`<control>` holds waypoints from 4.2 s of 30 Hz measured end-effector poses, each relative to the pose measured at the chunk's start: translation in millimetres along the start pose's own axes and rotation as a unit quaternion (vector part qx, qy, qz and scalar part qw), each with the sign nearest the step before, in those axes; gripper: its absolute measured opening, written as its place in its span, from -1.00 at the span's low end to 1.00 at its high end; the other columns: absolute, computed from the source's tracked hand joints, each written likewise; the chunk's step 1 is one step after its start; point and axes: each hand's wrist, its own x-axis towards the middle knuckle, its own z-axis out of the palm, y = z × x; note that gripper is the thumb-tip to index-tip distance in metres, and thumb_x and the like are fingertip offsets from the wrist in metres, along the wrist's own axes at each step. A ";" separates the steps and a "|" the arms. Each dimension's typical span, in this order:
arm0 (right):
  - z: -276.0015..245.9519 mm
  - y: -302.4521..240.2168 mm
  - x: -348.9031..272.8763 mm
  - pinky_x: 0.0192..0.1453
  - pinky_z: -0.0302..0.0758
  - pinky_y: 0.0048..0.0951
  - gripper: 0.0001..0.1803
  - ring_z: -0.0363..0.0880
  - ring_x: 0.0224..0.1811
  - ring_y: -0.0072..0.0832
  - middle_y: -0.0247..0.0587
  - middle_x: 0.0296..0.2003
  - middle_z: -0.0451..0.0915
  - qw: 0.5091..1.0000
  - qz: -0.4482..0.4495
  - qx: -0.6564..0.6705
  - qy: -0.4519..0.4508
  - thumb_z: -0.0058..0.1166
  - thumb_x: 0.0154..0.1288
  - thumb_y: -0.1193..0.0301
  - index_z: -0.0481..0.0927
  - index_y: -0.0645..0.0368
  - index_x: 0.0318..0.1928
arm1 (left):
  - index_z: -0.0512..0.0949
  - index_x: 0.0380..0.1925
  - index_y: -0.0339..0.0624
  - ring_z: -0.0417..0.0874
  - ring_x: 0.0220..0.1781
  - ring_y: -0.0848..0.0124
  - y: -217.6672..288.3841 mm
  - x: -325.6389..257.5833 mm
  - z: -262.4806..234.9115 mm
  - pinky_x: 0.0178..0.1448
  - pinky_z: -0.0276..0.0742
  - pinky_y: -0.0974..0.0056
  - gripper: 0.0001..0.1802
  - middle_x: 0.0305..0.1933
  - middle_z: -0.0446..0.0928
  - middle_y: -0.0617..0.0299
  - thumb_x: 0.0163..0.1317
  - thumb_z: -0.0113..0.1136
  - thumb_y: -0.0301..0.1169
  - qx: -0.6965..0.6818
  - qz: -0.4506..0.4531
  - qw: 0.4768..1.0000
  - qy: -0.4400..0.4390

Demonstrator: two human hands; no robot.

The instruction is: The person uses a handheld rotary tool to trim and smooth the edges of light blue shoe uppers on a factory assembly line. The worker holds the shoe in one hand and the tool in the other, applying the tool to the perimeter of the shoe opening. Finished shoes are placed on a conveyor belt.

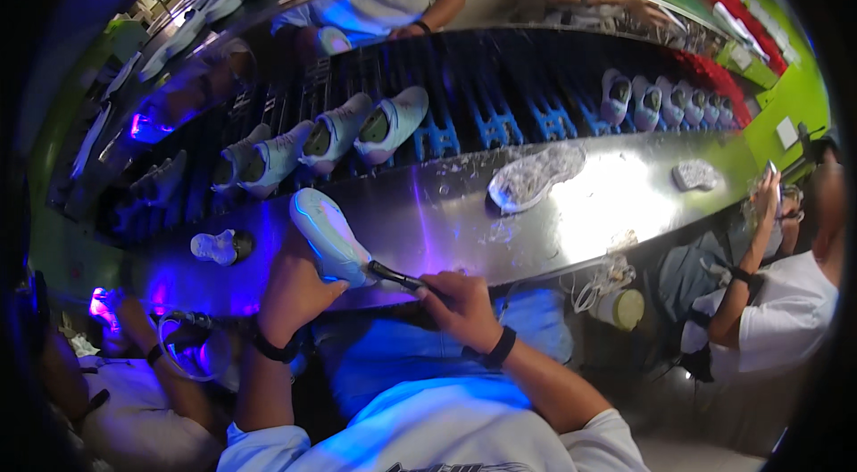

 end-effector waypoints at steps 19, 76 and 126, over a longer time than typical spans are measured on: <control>-53.4 -115.3 6.4 -0.42 0.43 -0.27 -0.78 0.59 -0.53 -0.22 -0.01 -0.46 0.62 0.991 -0.002 -0.126 -0.043 0.29 0.40 0.41 0.74 0.33 -0.08 | -0.06 0.67 -0.33 0.41 0.48 0.35 31.2 -68.2 9.0 0.59 0.25 0.20 0.22 0.50 0.36 0.10 0.09 0.47 -0.35 -0.598 -0.021 0.800 -0.048; -154.2 -177.4 55.2 -0.43 0.54 -0.30 -0.72 0.63 -0.52 -0.23 -0.11 -0.46 0.68 0.951 -0.191 -0.210 -0.126 0.38 0.10 0.54 0.75 0.29 -0.12 | 0.26 0.51 -0.05 0.74 0.00 0.19 74.5 -71.1 -5.8 -0.26 0.66 0.31 -0.36 0.24 0.54 -0.06 0.53 0.15 -0.16 -0.731 -0.244 0.619 -0.155; -43.0 -133.8 9.8 -0.04 0.60 -0.23 -0.20 0.69 -0.14 -0.18 0.00 -0.11 0.64 0.987 -0.055 -0.010 0.153 0.53 0.21 0.13 0.45 0.30 0.30 | 0.49 0.23 -0.17 0.69 -0.27 0.27 70.1 -88.7 47.1 -0.28 0.61 0.35 -0.42 -0.08 0.63 -0.02 0.58 -0.04 0.10 -0.870 -0.228 0.378 -0.218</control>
